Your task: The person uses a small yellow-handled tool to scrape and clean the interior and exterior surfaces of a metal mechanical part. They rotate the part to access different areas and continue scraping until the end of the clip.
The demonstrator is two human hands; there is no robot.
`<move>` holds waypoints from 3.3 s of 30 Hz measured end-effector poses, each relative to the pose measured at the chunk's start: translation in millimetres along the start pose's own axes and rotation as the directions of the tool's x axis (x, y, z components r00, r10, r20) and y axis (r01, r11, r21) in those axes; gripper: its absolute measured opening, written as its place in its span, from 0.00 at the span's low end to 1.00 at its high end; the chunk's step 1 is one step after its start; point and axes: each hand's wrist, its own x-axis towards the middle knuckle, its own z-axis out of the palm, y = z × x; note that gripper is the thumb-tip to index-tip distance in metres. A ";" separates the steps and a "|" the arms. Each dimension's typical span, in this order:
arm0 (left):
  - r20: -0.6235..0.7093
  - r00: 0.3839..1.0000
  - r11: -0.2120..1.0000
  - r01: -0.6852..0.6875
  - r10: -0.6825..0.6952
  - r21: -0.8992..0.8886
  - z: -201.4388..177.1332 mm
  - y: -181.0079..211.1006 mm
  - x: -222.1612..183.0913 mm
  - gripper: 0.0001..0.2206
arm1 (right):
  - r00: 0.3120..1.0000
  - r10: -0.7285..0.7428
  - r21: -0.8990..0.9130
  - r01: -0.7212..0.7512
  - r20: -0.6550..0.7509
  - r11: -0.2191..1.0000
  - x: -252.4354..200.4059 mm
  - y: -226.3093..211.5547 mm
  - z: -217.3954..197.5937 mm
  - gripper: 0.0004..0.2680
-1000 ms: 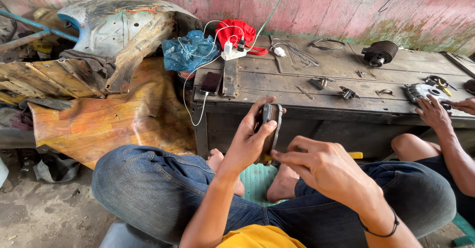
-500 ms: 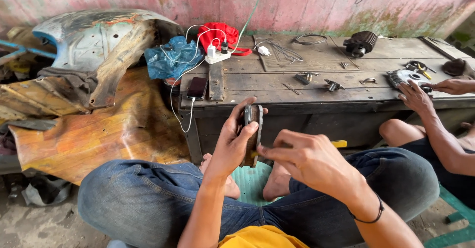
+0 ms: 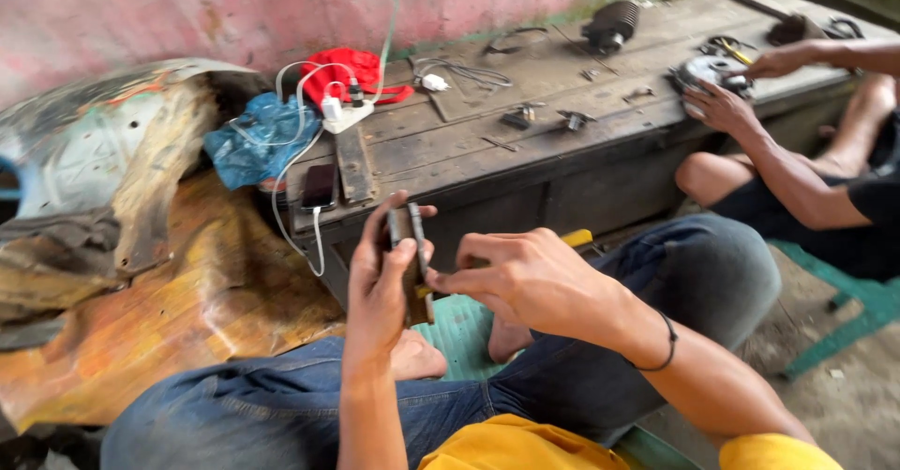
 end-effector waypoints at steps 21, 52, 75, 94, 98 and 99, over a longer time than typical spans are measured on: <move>0.037 0.993 0.993 0.110 -0.109 -0.032 14.6 4.1 -1.5 0.24 | 0.990 -0.008 0.081 -0.003 0.144 0.997 -3.9 -0.6 -15.3 0.06; 0.065 0.997 0.999 0.035 -0.037 0.037 3.1 -15.3 -0.2 0.23 | 0.973 -0.008 0.092 -0.014 0.229 0.996 -3.7 0.0 -1.6 0.07; 0.057 0.998 0.999 0.022 -0.020 -0.037 -1.6 -19.3 -0.5 0.23 | 0.980 0.031 0.097 -0.051 0.198 0.994 -4.3 -4.9 4.1 0.04; -0.157 0.984 0.991 0.067 -0.085 -0.120 0.0 -14.8 -1.3 0.18 | 0.995 0.003 0.003 -0.003 0.103 1.000 -2.4 -4.8 1.9 0.05; -0.124 0.990 0.995 0.049 -0.060 -0.091 5.0 -3.6 -2.8 0.19 | 0.994 0.000 0.046 -0.005 0.113 0.999 2.0 -7.7 -2.8 0.04; -0.104 0.993 0.996 0.042 -0.050 -0.078 6.2 -1.2 -3.2 0.19 | 0.995 0.015 0.060 -0.021 0.098 0.998 2.9 -8.6 -3.7 0.04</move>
